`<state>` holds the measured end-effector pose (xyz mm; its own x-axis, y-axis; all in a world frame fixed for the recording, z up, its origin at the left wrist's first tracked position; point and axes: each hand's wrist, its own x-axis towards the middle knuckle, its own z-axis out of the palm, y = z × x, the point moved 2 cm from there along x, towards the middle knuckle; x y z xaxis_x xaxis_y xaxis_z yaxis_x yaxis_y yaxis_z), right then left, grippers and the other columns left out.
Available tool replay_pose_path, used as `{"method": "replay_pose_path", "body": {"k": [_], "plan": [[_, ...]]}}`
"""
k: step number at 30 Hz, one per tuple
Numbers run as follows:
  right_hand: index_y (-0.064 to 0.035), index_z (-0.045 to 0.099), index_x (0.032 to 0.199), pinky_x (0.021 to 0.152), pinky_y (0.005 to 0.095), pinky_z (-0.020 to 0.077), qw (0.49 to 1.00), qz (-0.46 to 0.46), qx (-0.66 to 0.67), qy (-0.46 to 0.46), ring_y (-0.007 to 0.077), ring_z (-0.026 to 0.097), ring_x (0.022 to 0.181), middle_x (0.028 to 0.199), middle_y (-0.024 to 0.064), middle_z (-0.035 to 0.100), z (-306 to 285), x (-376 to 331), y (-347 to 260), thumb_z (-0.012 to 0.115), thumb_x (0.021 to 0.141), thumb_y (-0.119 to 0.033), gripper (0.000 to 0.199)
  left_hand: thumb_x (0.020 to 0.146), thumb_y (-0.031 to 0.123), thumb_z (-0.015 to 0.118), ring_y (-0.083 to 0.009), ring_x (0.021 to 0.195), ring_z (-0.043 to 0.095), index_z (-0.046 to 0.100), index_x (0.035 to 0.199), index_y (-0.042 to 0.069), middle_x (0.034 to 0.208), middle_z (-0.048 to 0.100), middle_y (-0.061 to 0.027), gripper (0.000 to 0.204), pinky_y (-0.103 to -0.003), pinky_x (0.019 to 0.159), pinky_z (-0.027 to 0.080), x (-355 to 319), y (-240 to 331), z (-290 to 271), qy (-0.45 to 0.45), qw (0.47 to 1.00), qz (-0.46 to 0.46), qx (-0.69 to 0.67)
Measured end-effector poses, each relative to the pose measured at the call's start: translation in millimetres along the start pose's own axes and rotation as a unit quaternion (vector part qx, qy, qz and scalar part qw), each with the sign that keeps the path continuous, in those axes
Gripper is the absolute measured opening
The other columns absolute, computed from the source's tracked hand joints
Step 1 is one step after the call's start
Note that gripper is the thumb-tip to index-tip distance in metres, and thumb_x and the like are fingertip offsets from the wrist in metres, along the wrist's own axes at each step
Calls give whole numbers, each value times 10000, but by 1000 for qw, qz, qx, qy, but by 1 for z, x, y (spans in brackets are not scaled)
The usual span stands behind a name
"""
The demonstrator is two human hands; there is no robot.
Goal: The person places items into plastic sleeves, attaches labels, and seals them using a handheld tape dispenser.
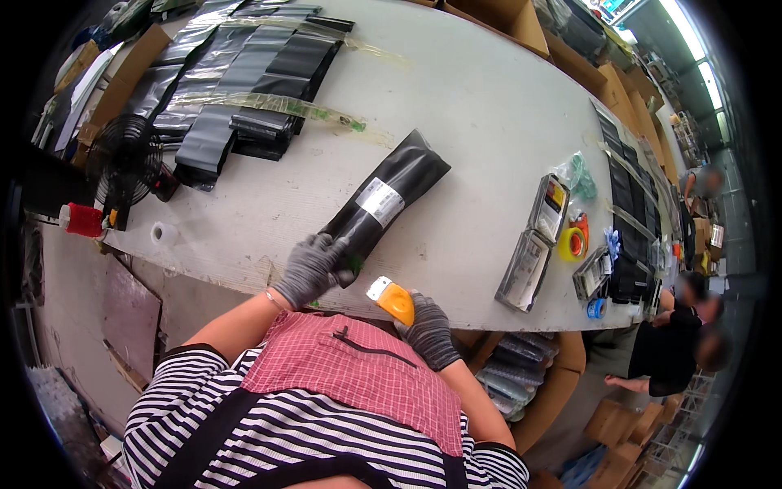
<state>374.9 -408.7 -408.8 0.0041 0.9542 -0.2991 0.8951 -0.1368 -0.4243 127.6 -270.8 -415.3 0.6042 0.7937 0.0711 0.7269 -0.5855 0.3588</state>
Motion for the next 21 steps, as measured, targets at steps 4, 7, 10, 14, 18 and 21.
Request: {"method": "replay_pose_path", "body": {"k": [4,7,10,14,18,21], "plan": [[1,526,1266,872,455,504,999,-22,37,-4,368,614,1001,1091,228,625,-9,19,-17,768,770,-319,638,732,257,791,-364,1149,544,325,1485,75,1144,584,-210,904,-489,1008,440,10,-23,14,-119,897,-148,-400],[-50,496,1325,847,465,506,989,-46,141,20,353,624,1011,1084,220,632,-27,58,-68,762,778,-339,673,725,102,768,-323,1175,553,402,1453,61,1253,543,-222,816,-431,993,485,14,-80,28,-56,860,-214,-461],[-50,491,1347,873,439,502,987,-92,75,106,350,624,1020,1103,211,634,-9,87,-70,781,766,-336,710,809,115,721,-251,1132,565,604,1258,40,1212,542,-166,471,-317,885,545,21,-55,6,69,972,-1,-224],[-118,419,1448,846,440,510,996,-87,3,14,350,627,931,1017,206,625,-9,77,-64,773,768,-351,801,889,28,644,-234,1042,576,688,1121,80,1154,550,-122,241,-309,862,543,7,-65,39,100,965,-20,-241],[-206,381,1491,794,428,525,997,-63,-41,35,352,634,866,965,197,616,-11,28,1,727,793,-436,812,811,127,713,-310,1080,563,663,1132,39,1239,561,-145,336,-345,923,502,9,-73,27,90,993,7,-74],[-212,384,1490,793,425,526,997,-33,-65,-7,344,634,864,947,185,613,-19,17,6,728,795,-431,806,721,243,758,-350,1130,532,594,1246,30,1240,555,-181,590,-424,979,462,8,-44,-4,44,999,7,-21]]}}
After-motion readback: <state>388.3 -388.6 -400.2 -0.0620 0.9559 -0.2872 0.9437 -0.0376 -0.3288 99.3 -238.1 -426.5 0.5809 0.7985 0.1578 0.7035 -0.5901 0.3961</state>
